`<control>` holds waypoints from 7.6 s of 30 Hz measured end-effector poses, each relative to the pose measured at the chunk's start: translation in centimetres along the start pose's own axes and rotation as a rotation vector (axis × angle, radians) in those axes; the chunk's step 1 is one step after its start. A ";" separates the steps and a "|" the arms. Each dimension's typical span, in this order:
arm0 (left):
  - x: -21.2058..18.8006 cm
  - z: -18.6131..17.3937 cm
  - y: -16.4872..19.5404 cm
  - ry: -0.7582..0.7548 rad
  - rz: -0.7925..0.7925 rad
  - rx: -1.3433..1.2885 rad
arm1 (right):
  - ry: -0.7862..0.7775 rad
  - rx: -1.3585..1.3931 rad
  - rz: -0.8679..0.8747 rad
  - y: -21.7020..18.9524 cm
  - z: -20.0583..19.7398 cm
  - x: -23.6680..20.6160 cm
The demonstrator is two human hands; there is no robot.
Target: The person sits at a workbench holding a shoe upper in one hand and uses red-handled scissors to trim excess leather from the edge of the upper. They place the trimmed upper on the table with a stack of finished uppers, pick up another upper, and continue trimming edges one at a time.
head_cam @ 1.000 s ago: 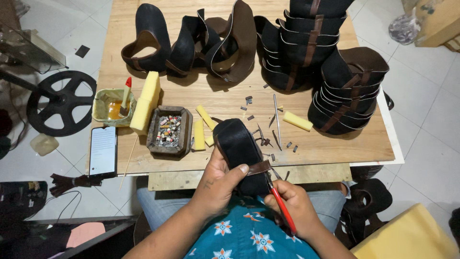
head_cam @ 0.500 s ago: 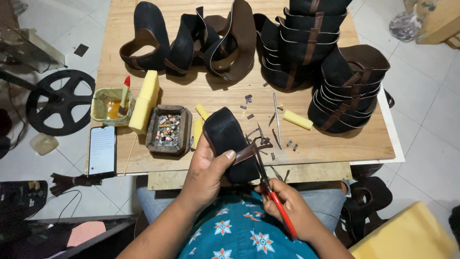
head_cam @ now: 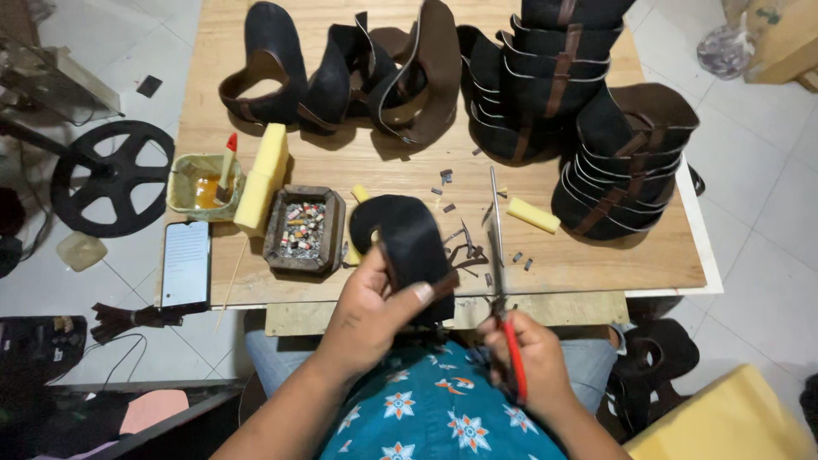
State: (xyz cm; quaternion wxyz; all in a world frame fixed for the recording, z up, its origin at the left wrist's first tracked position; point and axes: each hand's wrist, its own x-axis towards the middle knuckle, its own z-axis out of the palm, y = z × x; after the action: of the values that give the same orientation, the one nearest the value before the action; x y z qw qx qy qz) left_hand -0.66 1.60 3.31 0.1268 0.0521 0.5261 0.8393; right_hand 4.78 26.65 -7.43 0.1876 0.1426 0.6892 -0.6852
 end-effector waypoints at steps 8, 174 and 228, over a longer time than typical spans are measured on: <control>1.2 -3.6 2.3 -0.008 0.167 0.352 | 0.281 -0.270 -0.226 3.0 -1.8 7.0; 7.7 -4.6 -6.9 0.572 0.264 1.061 | 0.152 0.271 -0.399 1.4 -0.8 5.0; -2.2 -1.1 -1.2 0.163 0.042 -0.186 | -0.572 0.059 -0.110 -2.4 0.9 -2.0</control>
State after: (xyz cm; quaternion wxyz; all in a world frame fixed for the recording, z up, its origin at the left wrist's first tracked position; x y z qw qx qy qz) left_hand 1.37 0.56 1.82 0.0702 -0.0173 0.4532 0.8885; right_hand 5.53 25.83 -4.36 0.3328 -0.0885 0.5947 -0.7265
